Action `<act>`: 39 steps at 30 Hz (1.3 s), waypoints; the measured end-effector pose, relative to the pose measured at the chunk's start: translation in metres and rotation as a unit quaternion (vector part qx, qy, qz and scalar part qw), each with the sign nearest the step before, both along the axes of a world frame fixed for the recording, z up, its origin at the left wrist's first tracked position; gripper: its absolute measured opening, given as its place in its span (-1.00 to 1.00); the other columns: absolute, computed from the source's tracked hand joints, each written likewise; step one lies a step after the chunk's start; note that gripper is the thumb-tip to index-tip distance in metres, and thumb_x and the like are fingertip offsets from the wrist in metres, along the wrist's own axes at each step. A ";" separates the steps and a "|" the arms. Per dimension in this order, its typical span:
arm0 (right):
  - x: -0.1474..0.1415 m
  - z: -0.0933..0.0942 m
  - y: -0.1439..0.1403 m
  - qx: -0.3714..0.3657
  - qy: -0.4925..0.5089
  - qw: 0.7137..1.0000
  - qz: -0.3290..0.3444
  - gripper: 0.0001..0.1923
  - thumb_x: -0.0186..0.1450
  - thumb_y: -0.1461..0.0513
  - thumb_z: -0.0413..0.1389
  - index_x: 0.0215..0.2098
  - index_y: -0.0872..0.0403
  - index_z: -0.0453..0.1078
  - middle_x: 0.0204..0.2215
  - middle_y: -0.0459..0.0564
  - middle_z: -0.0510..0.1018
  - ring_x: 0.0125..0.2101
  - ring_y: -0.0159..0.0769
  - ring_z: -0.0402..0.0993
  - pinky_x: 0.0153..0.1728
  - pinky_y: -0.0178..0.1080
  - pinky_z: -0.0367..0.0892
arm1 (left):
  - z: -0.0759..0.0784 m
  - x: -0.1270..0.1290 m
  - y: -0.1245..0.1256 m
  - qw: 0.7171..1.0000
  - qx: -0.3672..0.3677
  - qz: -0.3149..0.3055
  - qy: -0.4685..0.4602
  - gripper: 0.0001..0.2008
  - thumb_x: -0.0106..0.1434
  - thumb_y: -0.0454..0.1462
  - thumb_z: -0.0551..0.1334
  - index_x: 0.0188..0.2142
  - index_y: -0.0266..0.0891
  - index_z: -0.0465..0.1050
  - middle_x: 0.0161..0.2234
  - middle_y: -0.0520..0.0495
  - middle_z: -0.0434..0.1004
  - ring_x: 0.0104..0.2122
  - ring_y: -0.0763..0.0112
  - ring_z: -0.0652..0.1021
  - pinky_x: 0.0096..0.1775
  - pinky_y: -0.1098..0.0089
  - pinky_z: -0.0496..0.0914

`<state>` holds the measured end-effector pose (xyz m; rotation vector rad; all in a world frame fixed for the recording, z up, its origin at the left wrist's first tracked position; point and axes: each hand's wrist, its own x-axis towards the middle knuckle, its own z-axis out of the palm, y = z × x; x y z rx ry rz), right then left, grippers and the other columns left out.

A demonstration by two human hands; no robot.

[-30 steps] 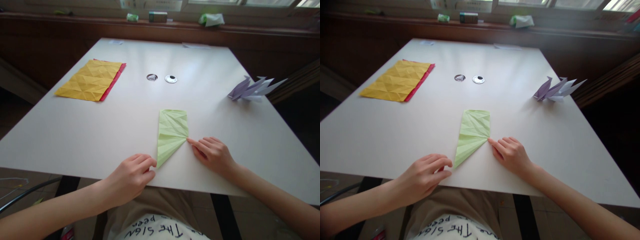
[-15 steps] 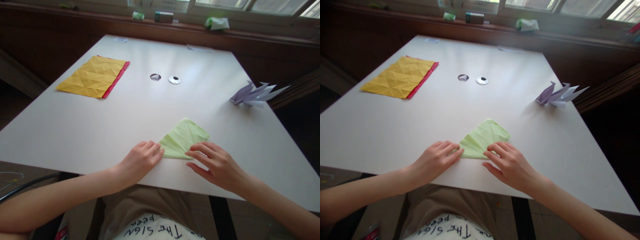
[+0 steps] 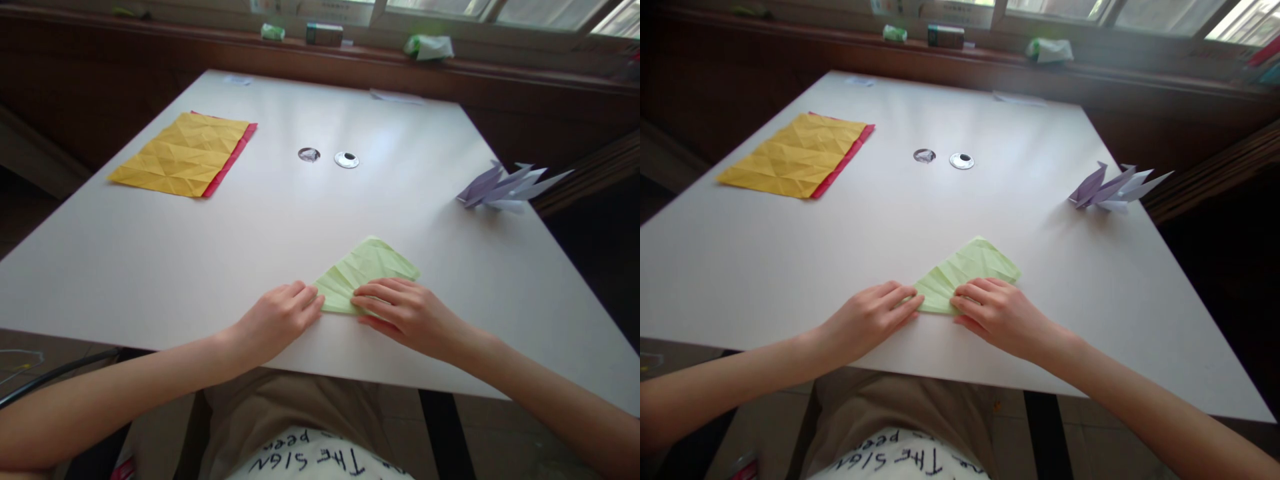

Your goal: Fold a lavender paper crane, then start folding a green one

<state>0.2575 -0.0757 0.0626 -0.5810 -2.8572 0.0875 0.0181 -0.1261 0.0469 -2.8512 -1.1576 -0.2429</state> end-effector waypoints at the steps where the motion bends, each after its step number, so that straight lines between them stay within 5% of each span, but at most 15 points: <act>1: 0.000 -0.001 0.000 0.003 -0.002 1.000 -0.001 -0.84 0.27 0.23 0.02 -0.21 0.08 0.38 -0.27 0.01 0.52 -0.27 -0.31 0.41 -0.27 -0.26 0.32 | -0.001 0.000 0.000 1.000 0.001 0.002 -0.006 -0.83 0.30 -0.36 0.01 -0.18 -0.33 0.32 -0.28 -0.13 0.41 -0.28 0.32 0.43 -0.31 0.35 0.37; 20: -0.001 -0.003 -0.004 0.014 0.002 1.000 -0.025 -0.86 0.27 0.26 0.02 -0.23 0.09 0.39 -0.27 -0.02 0.53 -0.28 -0.32 0.42 -0.26 -0.25 0.30 | -0.004 -0.003 0.009 0.997 -0.048 0.010 -0.051 -0.80 0.32 -0.31 0.00 -0.15 -0.27 0.34 -0.25 -0.08 0.39 -0.26 0.36 0.40 -0.30 0.38 0.37; 39: 0.002 -0.003 -0.012 0.031 0.034 0.998 -0.043 -0.84 0.26 0.33 0.00 -0.25 0.12 0.40 -0.26 -0.02 0.55 -0.29 -0.32 0.45 -0.27 -0.25 0.35 | -0.004 0.000 0.015 0.999 0.007 -0.010 -0.040 -0.82 0.32 -0.25 0.01 -0.22 -0.23 0.35 -0.33 -0.03 0.40 -0.35 0.39 0.40 -0.40 0.40 0.30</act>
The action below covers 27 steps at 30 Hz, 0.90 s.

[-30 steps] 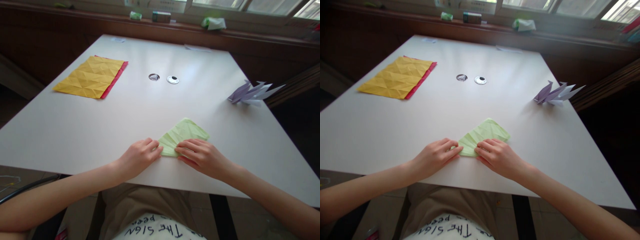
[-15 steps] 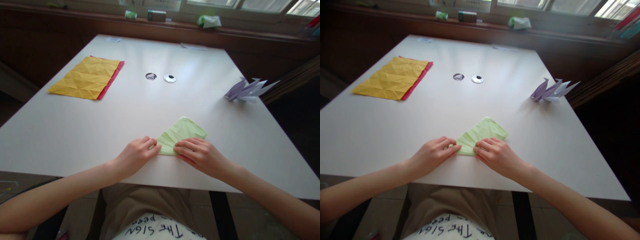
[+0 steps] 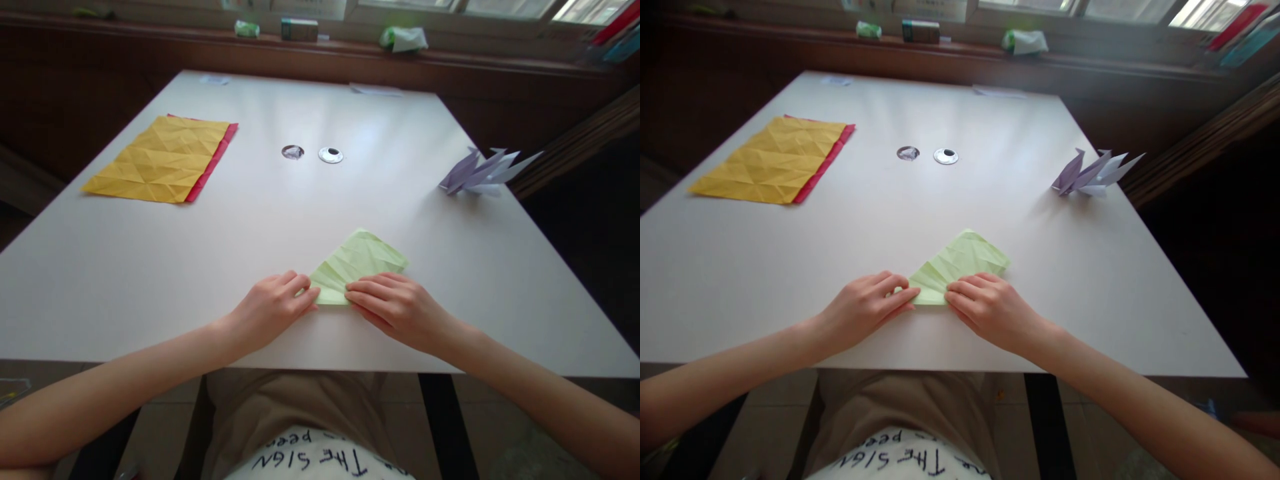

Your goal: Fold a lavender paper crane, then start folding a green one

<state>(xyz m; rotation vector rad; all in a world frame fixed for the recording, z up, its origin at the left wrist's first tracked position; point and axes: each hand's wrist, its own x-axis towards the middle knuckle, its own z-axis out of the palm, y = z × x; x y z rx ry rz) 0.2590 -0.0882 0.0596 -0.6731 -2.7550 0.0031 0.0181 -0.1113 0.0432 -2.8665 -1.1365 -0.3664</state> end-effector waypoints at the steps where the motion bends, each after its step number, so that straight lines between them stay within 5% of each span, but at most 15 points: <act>1: 0.000 0.000 -0.001 0.001 0.000 1.000 -0.001 -0.84 0.26 0.34 0.00 -0.26 0.12 0.40 -0.26 -0.02 0.56 -0.30 -0.33 0.45 -0.28 -0.25 0.35 | 0.000 0.000 0.000 1.000 0.003 -0.003 0.003 -0.82 0.31 -0.26 0.01 -0.23 -0.24 0.36 -0.34 -0.03 0.40 -0.36 0.39 0.39 -0.40 0.39 0.29; 15: -0.002 -0.001 -0.004 -0.018 0.017 0.999 -0.045 -0.87 0.24 0.36 0.00 -0.39 0.10 0.38 -0.35 -0.07 0.58 -0.34 -0.36 0.49 -0.29 -0.29 0.35 | 0.000 -0.002 0.002 0.999 -0.026 -0.002 -0.043 -0.82 0.30 -0.34 0.03 -0.32 -0.23 0.40 -0.43 0.00 0.43 -0.41 0.45 0.41 -0.43 0.45 0.27; 27: 0.005 0.000 -0.005 -0.055 0.022 0.997 -0.049 -0.83 0.29 0.29 -0.01 -0.34 0.08 0.42 -0.27 -0.10 0.57 -0.29 -0.38 0.48 -0.24 -0.30 0.34 | -0.008 0.003 0.008 0.974 -0.158 0.019 -0.159 -0.85 0.23 -0.19 0.15 -0.28 -0.17 0.43 -0.30 -0.01 0.44 -0.27 0.43 0.43 -0.27 0.45 0.34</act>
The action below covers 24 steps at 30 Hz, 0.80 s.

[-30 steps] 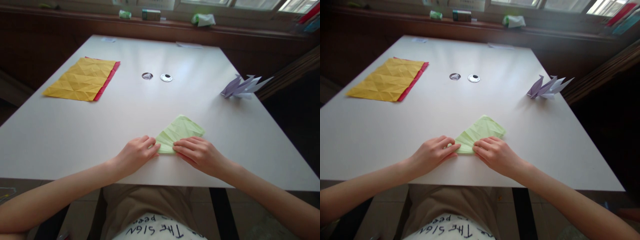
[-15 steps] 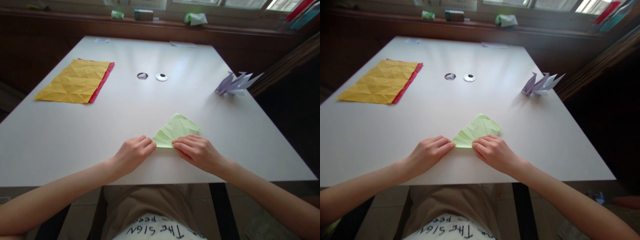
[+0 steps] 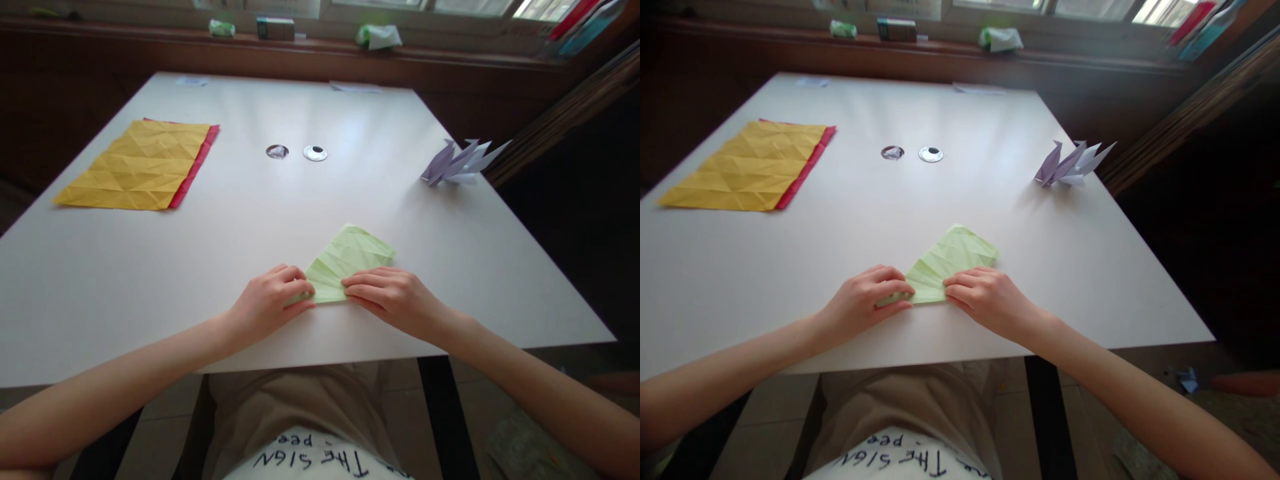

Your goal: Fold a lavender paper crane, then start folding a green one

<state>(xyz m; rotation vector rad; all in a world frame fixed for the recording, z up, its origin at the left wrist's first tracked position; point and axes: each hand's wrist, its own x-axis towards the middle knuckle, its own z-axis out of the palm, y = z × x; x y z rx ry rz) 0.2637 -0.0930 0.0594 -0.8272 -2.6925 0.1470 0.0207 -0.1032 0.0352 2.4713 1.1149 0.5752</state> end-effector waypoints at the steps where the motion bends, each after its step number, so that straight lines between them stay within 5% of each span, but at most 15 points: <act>1: 0.000 0.000 0.000 -0.006 -0.001 1.000 -0.002 -0.84 0.29 0.27 0.00 -0.33 0.08 0.42 -0.27 -0.10 0.57 -0.29 -0.37 0.48 -0.23 -0.30 0.34 | -0.001 0.000 0.000 1.000 -0.001 0.001 -0.003 -0.85 0.21 -0.18 0.17 -0.27 -0.17 0.43 -0.29 -0.01 0.44 -0.26 0.42 0.43 -0.27 0.45 0.34; 17: -0.003 -0.001 -0.003 -0.027 -0.015 0.999 -0.027 -0.83 0.25 0.15 0.05 -0.32 0.08 0.40 -0.29 -0.06 0.56 -0.28 -0.33 0.46 -0.24 -0.28 0.31 | -0.002 -0.001 0.001 0.999 -0.033 0.012 -0.027 -0.85 0.23 -0.21 0.15 -0.27 -0.16 0.45 -0.28 -0.01 0.43 -0.28 0.44 0.45 -0.26 0.44 0.34; 24: -0.007 -0.003 -0.002 -0.014 -0.013 0.999 -0.034 -0.82 0.31 0.25 -0.04 -0.35 0.09 0.40 -0.33 -0.04 0.54 -0.31 -0.36 0.43 -0.27 -0.30 0.29 | 0.000 -0.001 -0.002 1.000 0.021 0.010 -0.004 -0.80 0.29 -0.24 0.05 -0.31 -0.19 0.45 -0.33 0.00 0.46 -0.31 0.46 0.44 -0.29 0.46 0.32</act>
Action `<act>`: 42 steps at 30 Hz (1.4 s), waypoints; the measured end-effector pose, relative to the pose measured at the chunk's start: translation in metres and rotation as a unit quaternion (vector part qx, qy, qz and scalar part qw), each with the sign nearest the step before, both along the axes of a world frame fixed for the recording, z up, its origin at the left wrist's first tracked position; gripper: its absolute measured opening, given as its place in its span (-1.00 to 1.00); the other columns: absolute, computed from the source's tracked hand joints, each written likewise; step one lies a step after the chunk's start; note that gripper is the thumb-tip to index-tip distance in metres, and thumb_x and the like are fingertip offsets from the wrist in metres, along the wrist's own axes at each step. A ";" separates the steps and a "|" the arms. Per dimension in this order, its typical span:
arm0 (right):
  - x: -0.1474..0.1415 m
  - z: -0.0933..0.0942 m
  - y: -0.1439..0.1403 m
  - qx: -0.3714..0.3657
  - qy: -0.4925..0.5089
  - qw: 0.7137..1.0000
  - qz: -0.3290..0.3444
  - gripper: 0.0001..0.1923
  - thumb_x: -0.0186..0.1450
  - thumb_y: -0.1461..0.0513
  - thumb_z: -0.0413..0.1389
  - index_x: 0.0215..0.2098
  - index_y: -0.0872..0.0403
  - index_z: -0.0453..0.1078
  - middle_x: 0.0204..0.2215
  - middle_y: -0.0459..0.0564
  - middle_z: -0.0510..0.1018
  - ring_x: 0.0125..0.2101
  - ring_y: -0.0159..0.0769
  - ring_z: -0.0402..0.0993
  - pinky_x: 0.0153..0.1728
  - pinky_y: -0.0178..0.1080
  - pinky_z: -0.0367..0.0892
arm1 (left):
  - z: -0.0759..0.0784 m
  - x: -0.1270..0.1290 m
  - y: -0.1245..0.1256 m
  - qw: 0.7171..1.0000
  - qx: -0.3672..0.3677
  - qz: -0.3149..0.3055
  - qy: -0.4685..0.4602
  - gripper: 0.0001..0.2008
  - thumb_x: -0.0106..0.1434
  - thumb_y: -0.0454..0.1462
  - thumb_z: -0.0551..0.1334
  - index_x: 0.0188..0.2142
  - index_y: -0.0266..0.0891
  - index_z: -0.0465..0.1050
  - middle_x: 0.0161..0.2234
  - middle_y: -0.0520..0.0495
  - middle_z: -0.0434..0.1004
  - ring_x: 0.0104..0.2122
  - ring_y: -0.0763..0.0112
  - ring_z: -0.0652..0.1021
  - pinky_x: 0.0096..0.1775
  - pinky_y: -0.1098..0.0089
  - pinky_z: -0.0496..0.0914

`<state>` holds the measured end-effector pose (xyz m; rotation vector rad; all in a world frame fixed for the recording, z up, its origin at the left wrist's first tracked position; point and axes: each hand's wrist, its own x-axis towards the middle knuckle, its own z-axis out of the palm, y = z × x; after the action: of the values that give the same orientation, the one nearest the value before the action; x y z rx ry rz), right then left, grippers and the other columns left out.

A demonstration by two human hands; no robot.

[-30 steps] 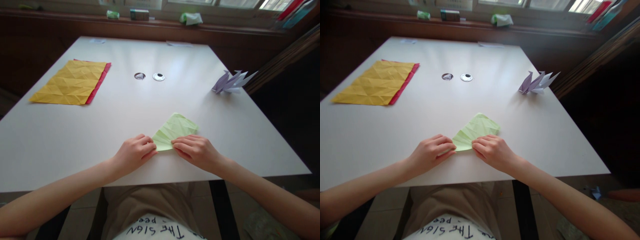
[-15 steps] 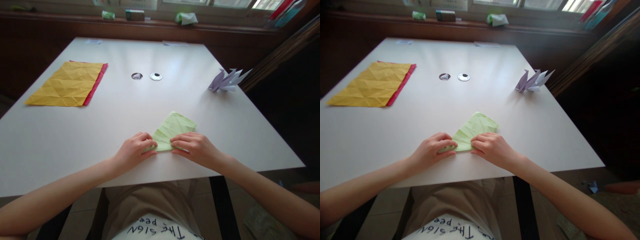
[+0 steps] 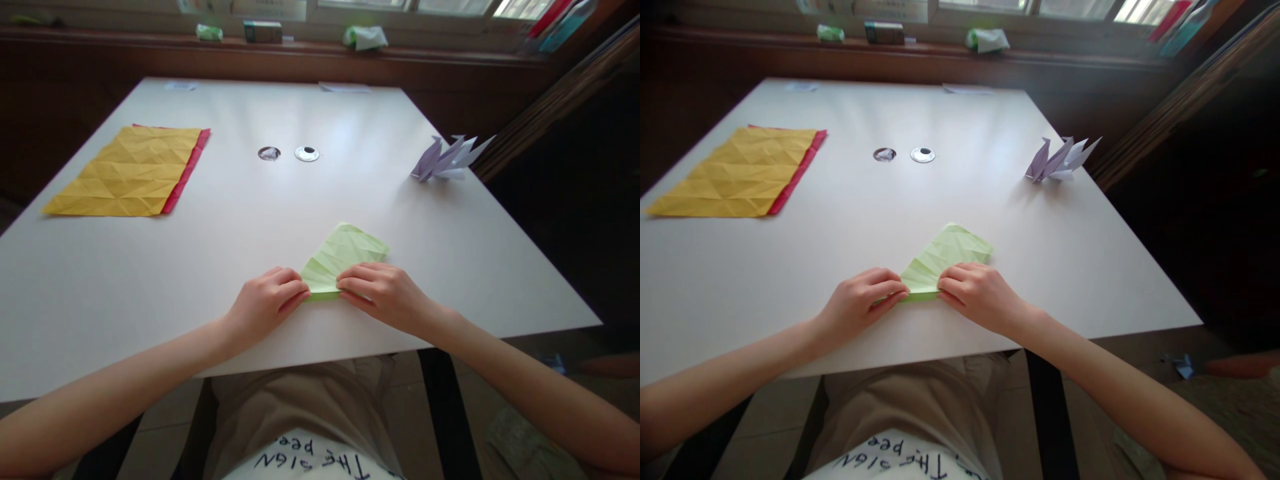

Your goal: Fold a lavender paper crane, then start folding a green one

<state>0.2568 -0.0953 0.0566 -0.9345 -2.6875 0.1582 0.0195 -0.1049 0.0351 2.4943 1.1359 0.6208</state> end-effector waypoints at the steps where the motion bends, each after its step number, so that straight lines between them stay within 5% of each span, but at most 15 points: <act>1: 0.000 0.000 0.000 0.002 -0.003 1.000 0.002 -0.81 0.30 0.28 -0.05 -0.35 0.09 0.39 -0.33 -0.03 0.54 -0.31 -0.36 0.42 -0.28 -0.30 0.29 | 0.000 0.000 -0.001 1.000 0.014 -0.004 0.006 -0.80 0.29 -0.25 0.05 -0.32 -0.19 0.44 -0.34 -0.01 0.46 -0.31 0.46 0.44 -0.30 0.47 0.32; 6: -0.001 0.004 -0.007 -0.003 -0.022 0.999 0.023 -0.80 0.28 0.33 -0.06 -0.40 0.12 0.39 -0.40 0.00 0.51 -0.37 -0.35 0.39 -0.31 -0.29 0.27 | 0.003 0.000 -0.009 0.996 0.068 -0.032 0.056 -0.80 0.30 -0.28 0.03 -0.30 -0.20 0.43 -0.38 -0.02 0.44 -0.37 0.44 0.41 -0.36 0.45 0.31; 17: -0.001 0.013 0.011 -0.189 -0.029 0.981 -0.039 -0.82 0.31 0.25 -0.06 -0.41 0.11 0.32 -0.50 -0.08 0.41 -0.46 -0.42 0.31 -0.43 -0.35 0.17 | 0.002 0.001 -0.008 0.998 -0.021 -0.027 0.043 -0.80 0.32 -0.33 -0.04 -0.16 -0.25 0.32 -0.32 -0.06 0.40 -0.29 0.39 0.40 -0.26 0.39 0.36; 22: -0.001 0.013 0.025 -0.181 -0.011 0.983 -0.002 -0.80 0.31 0.23 -0.06 -0.43 0.10 0.31 -0.41 -0.04 0.37 -0.39 -0.39 0.28 -0.35 -0.32 0.18 | -0.002 0.001 -0.003 0.998 -0.039 -0.038 0.014 -0.83 0.32 -0.34 -0.02 -0.24 -0.24 0.33 -0.30 -0.05 0.38 -0.25 0.41 0.39 -0.21 0.39 0.35; 28: 0.001 0.009 0.045 -0.242 0.000 0.970 -0.004 -0.71 0.29 0.12 -0.03 -0.51 0.11 0.29 -0.54 -0.10 0.35 -0.51 -0.44 0.25 -0.46 -0.37 0.14 | -0.006 0.004 -0.001 0.999 -0.023 -0.033 0.010 -0.84 0.31 -0.36 -0.03 -0.29 -0.25 0.30 -0.27 -0.07 0.36 -0.24 0.38 0.36 -0.19 0.34 0.35; 35: -0.001 0.006 0.054 -0.222 -0.011 0.974 -0.030 -0.74 0.26 0.13 -0.01 -0.51 0.10 0.31 -0.56 -0.12 0.38 -0.51 -0.44 0.26 -0.44 -0.37 0.12 | -0.007 0.000 -0.002 0.999 -0.002 -0.033 0.013 -0.67 0.27 -0.44 -0.03 0.01 -0.21 0.22 -0.21 -0.09 0.34 -0.25 0.39 0.37 -0.21 0.36 0.36; 42: -0.006 0.006 0.059 -0.210 -0.024 0.976 -0.045 -0.78 0.25 0.17 0.00 -0.51 0.10 0.30 -0.55 -0.11 0.40 -0.53 -0.45 0.26 -0.49 -0.39 0.12 | -0.005 -0.002 -0.002 0.990 0.084 -0.053 0.099 -0.61 0.25 -0.46 -0.01 0.06 -0.23 0.20 -0.13 -0.14 0.35 -0.20 0.33 0.34 -0.20 0.33 0.37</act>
<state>0.2503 -0.0365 0.0627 -1.1865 -2.6983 0.7137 0.0170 -0.1071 0.0297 2.7918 1.0475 0.4643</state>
